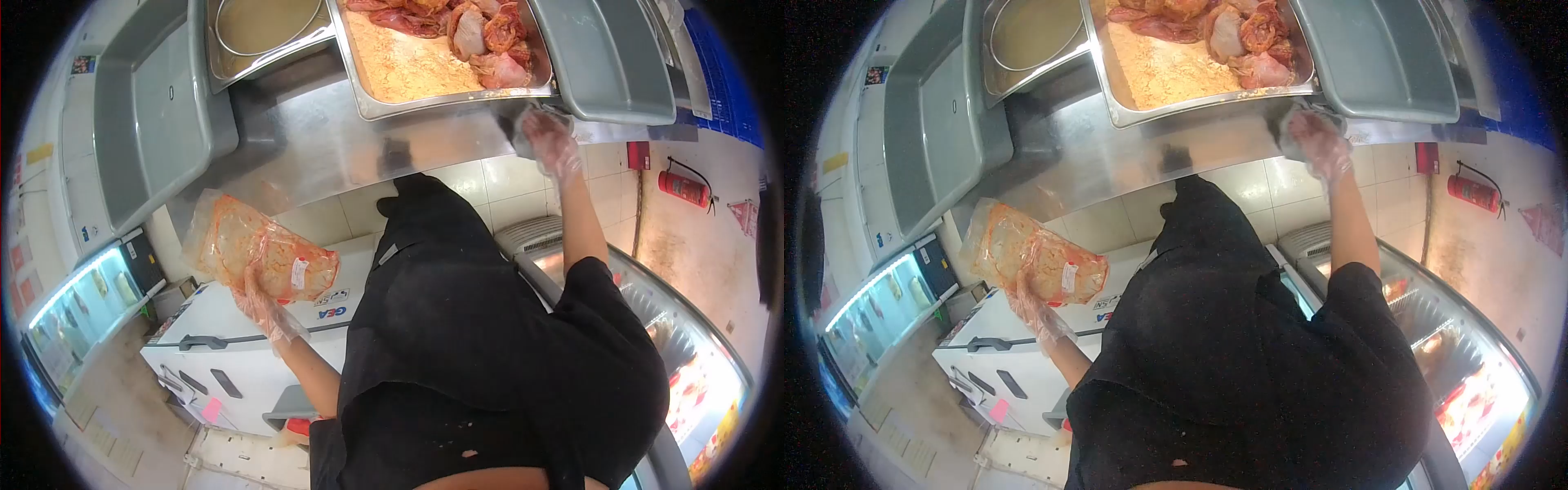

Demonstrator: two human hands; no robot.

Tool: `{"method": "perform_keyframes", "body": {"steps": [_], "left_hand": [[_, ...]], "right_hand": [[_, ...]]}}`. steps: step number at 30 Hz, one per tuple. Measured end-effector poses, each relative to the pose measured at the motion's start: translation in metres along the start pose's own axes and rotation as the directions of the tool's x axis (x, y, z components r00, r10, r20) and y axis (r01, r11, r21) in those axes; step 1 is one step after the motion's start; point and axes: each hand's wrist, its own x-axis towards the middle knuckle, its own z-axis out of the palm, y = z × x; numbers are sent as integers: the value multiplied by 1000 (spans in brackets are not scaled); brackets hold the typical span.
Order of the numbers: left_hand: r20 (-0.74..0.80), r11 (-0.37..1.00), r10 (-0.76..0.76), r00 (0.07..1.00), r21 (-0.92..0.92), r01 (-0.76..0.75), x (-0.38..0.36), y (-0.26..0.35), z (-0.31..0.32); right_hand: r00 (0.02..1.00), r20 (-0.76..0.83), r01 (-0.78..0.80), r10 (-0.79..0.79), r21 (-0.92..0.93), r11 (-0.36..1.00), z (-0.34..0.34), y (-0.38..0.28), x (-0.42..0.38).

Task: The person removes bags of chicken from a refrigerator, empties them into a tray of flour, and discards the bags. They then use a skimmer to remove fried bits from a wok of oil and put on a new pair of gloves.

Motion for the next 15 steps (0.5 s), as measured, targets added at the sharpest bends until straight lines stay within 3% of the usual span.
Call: {"method": "perform_keyframes", "body": {"steps": [1,2,4,5,6,7,9,10,12,14,15], "left_hand": [[-9,1000,-10,1000,-11,10,2,3,1],[-7,1000,-11,1000,-8,11,6,3,2],[-35,999,-37,999,4,37,15,3,-1],[-36,999,-40,999,12,41,16,7,0],[-59,998,-44,997,41,47,16,14,5],[-79,996,-48,996,71,54,18,19,8],[-71,990,-45,996,128,54,30,22,0],[-64,981,-42,997,185,53,35,22,0],[-69,978,-38,997,202,51,31,38,20],[-106,973,-2,994,229,26,31,49,24],[-83,969,-6,997,245,26,37,50,16]], "right_hand": [[993,114,-6,3,31,1000,10,10,4],[994,112,-5,1,33,999,19,20,13],[940,-340,-36,26,-23,999,71,58,29],[938,-346,-39,31,-18,999,78,76,35],[997,29,-74,75,-34,997,81,93,42],[910,398,-97,113,-60,993,84,114,49],[931,230,-276,283,-65,959,88,182,83],[834,488,-299,258,6,954,123,208,89],[742,411,-526,530,-134,840,146,281,135],[754,105,-577,648,-366,730,172,340,157],[767,97,-571,634,-348,744,160,339,161]]}}
